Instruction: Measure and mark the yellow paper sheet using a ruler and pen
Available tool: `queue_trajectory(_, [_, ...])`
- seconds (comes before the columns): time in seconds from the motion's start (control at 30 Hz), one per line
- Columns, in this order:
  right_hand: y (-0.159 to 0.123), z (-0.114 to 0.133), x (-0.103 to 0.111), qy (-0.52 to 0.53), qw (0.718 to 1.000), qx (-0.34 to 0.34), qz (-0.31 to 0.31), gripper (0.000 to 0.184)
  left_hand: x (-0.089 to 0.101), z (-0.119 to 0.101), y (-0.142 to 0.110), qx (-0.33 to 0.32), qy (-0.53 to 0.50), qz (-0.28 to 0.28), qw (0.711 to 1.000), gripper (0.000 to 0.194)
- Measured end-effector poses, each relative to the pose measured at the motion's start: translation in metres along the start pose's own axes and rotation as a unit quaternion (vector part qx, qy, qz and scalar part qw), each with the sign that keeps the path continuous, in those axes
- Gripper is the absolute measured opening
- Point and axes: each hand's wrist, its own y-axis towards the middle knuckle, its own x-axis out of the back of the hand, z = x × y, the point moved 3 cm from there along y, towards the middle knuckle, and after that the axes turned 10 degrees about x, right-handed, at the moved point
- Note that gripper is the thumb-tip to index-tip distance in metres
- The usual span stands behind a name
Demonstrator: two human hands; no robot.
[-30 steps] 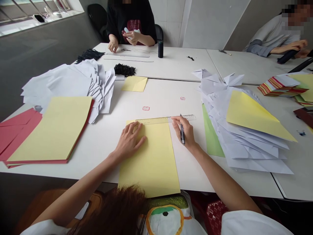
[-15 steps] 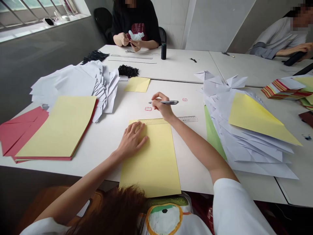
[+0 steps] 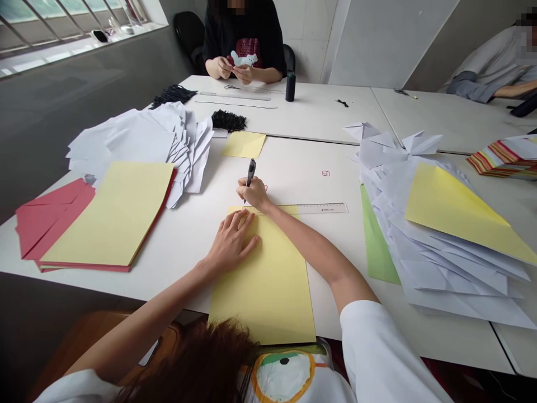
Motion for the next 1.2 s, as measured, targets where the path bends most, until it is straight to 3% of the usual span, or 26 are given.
queue_trajectory(1.2, [-0.0047,-0.0051,-0.0042,-0.016,1.0,-0.006,0.023,0.023,0.0009,-0.0006,0.0008,0.005,-0.01,0.005,1.0,0.059])
